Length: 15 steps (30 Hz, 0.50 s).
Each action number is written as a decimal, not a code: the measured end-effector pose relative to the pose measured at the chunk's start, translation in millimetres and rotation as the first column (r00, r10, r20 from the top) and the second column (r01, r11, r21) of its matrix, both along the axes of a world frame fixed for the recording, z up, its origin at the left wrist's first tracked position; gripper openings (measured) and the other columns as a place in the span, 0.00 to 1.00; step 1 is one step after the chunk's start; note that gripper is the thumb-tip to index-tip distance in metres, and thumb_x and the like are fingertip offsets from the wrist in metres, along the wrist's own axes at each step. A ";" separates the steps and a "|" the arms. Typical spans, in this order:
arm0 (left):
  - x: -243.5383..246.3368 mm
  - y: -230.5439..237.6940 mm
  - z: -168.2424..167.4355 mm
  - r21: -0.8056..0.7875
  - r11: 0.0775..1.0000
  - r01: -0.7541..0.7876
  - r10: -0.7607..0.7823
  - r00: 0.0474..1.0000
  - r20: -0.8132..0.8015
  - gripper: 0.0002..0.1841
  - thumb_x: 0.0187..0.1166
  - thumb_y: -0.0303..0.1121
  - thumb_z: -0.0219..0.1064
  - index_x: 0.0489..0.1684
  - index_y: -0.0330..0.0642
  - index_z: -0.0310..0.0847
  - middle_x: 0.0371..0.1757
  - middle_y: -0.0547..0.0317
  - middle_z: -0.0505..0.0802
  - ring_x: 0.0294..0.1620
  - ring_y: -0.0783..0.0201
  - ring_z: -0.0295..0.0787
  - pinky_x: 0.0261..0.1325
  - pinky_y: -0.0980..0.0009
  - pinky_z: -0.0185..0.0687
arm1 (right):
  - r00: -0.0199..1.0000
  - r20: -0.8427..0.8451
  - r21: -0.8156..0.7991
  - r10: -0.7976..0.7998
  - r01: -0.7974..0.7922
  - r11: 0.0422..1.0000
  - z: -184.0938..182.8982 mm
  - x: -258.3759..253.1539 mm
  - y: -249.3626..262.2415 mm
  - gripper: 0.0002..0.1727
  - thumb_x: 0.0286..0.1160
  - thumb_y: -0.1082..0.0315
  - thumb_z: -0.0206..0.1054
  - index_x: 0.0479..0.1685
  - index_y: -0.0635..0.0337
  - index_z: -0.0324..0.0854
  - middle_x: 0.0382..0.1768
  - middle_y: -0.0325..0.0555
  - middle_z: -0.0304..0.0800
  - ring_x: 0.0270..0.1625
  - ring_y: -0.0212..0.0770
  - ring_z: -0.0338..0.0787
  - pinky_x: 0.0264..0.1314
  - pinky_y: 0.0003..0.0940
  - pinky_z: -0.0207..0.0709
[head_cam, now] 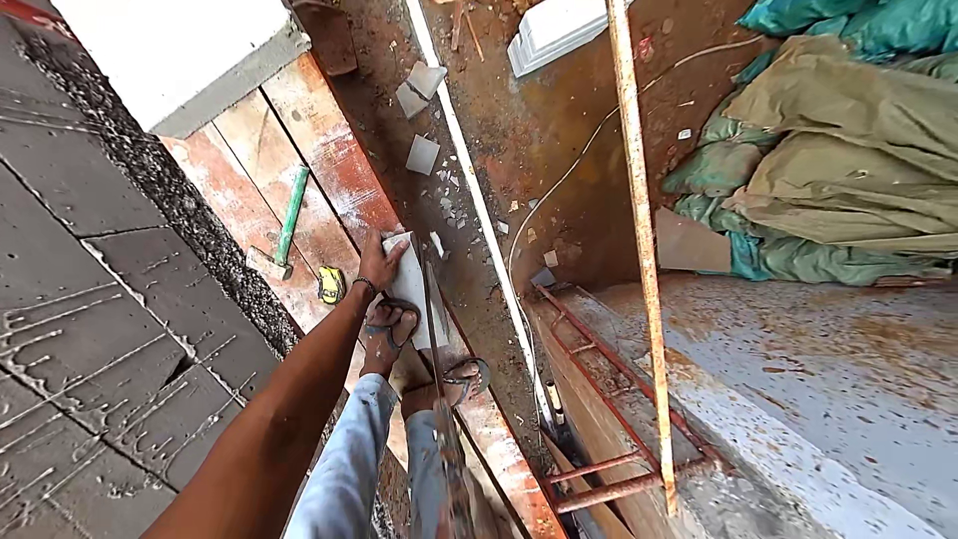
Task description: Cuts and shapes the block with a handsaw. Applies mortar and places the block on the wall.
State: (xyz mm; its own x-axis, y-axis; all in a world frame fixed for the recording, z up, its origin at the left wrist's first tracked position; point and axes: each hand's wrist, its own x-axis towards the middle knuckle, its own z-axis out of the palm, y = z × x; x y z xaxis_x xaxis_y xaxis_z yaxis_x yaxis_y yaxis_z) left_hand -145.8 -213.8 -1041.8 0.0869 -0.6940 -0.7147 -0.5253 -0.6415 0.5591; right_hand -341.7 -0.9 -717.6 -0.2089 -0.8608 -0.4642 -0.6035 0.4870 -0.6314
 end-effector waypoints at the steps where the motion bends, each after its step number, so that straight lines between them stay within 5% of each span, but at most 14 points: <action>1: -0.9 5.4 1.2 0.001 1.000 -0.005 0.005 1.000 0.006 0.27 0.87 0.48 0.63 0.71 0.33 0.70 0.65 0.32 0.85 0.64 0.39 0.86 0.68 0.39 0.77 | 1.000 0.005 -0.052 -0.002 0.002 0.999 -33.6 6.1 -4.0 0.25 0.73 0.62 0.71 0.60 0.78 0.85 0.47 0.59 0.96 0.48 0.36 0.97 0.57 0.28 0.89; 3: -1.8 2.8 -4.5 -0.010 1.000 -0.014 0.014 1.000 0.003 0.26 0.87 0.48 0.64 0.70 0.34 0.70 0.63 0.33 0.86 0.61 0.40 0.87 0.67 0.40 0.78 | 1.000 0.002 -0.171 -0.006 0.006 0.985 -117.0 27.6 -35.1 0.26 0.72 0.62 0.70 0.64 0.75 0.85 0.47 0.56 0.97 0.43 0.39 0.98 0.49 0.35 0.92; 5: 1.2 -0.5 -11.5 -0.002 1.000 -0.005 0.005 1.000 0.005 0.26 0.87 0.47 0.64 0.70 0.34 0.69 0.61 0.33 0.87 0.60 0.41 0.88 0.67 0.41 0.79 | 1.000 -0.017 -0.173 -0.023 0.019 0.985 -150.4 48.4 -64.8 0.28 0.70 0.62 0.71 0.66 0.74 0.85 0.47 0.58 0.97 0.41 0.45 0.98 0.46 0.42 0.92; 10: 0.9 -4.2 -11.1 0.025 0.999 -0.041 0.040 0.999 0.027 0.24 0.88 0.47 0.63 0.68 0.34 0.74 0.58 0.34 0.89 0.59 0.40 0.89 0.67 0.39 0.79 | 0.999 -0.051 -0.190 -0.008 -0.002 0.982 -146.1 39.7 -75.7 0.27 0.68 0.62 0.70 0.63 0.74 0.87 0.42 0.57 0.97 0.38 0.45 0.98 0.43 0.40 0.92; 15: 4.7 -3.7 -0.9 0.045 0.995 -0.085 0.081 0.993 0.083 0.25 0.89 0.50 0.60 0.65 0.33 0.76 0.55 0.31 0.89 0.58 0.36 0.88 0.65 0.37 0.77 | 0.991 -0.082 -0.171 0.102 -0.114 0.979 -145.1 37.7 -86.8 0.27 0.70 0.61 0.70 0.65 0.71 0.87 0.50 0.58 0.97 0.42 0.48 0.99 0.43 0.43 0.92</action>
